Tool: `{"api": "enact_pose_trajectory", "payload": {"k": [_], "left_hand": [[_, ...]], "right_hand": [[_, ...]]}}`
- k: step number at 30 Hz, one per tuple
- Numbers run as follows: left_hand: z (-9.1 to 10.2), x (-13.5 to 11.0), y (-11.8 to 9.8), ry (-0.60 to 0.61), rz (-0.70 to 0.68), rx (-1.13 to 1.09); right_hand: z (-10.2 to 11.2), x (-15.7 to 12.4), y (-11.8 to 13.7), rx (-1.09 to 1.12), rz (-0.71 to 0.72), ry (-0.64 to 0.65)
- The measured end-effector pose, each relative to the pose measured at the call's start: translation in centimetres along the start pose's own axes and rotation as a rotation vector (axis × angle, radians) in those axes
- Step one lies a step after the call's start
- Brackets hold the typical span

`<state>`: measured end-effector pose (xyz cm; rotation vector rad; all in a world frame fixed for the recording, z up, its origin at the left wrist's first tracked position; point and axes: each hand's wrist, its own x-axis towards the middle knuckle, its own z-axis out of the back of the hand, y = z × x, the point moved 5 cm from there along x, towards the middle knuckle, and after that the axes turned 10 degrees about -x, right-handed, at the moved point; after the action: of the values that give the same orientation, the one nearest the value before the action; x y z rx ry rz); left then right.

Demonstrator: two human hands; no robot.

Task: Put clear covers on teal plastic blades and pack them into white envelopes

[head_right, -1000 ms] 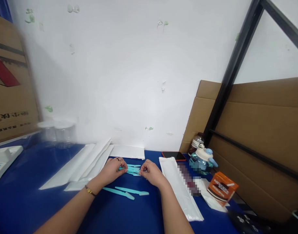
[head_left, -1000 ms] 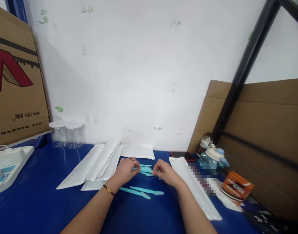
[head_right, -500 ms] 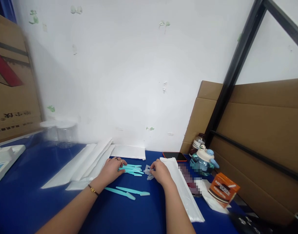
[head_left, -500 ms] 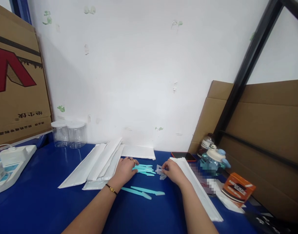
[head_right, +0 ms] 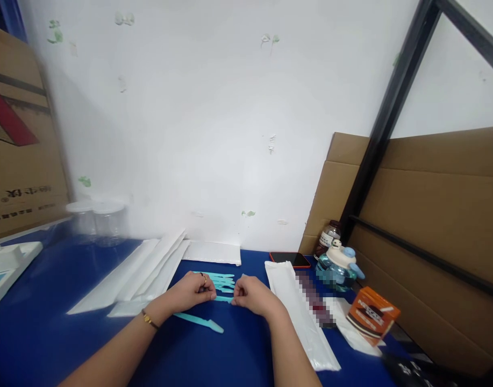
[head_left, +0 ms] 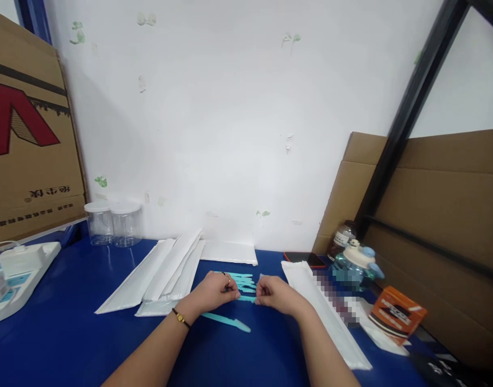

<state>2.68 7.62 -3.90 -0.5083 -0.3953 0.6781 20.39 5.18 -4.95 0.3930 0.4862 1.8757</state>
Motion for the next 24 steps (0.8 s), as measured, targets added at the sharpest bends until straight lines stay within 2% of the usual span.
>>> {"api": "enact_pose_trajectory", "payload": {"k": [4, 6, 9, 11, 14, 16, 18, 20, 22, 24], "left_hand": [[0.9, 0.0, 0.3, -0.071, 0.02, 0.094], [1.3, -0.1, 0.9, -0.111, 0.068, 0.139], [1.4, -0.1, 1.7, -0.106, 0.146, 0.174], [1.5, -0.1, 1.8, -0.122, 0.17, 0.195], [2.2, -0.5, 0.9, -0.203, 0.17, 0.172], [2.4, -0.9, 0.1, -0.161, 0.129, 0.087], [1.9, -1.4, -0.7, -0.006, 0.086, -0.019], [1.2, -1.9, -0.9, 0.148, 0.088, -0.089], [0.5, -2.2, -0.6, 0.213, 0.129, -0.116], [0.1, -2.1, -0.1, 0.205, 0.157, -0.125]], "right_hand": [[0.8, 0.0, -0.8, 0.033, -0.027, -0.065], [1.4, 0.0, -1.9, 0.005, -0.098, -0.127], [2.4, -0.1, -3.8, -0.076, -0.22, -0.224], [2.7, 0.0, -4.4, -0.135, -0.249, -0.259], [3.4, -0.2, -3.6, -0.189, -0.209, -0.352], [3.5, -0.3, -2.5, -0.151, -0.147, -0.385], [3.1, -0.4, -1.3, -0.068, -0.083, -0.328], [2.1, -0.4, -0.2, 0.007, -0.031, -0.191], [0.8, -0.3, 0.6, 0.062, 0.001, -0.022], [-0.6, -0.2, 1.3, 0.103, 0.023, 0.126]]}}
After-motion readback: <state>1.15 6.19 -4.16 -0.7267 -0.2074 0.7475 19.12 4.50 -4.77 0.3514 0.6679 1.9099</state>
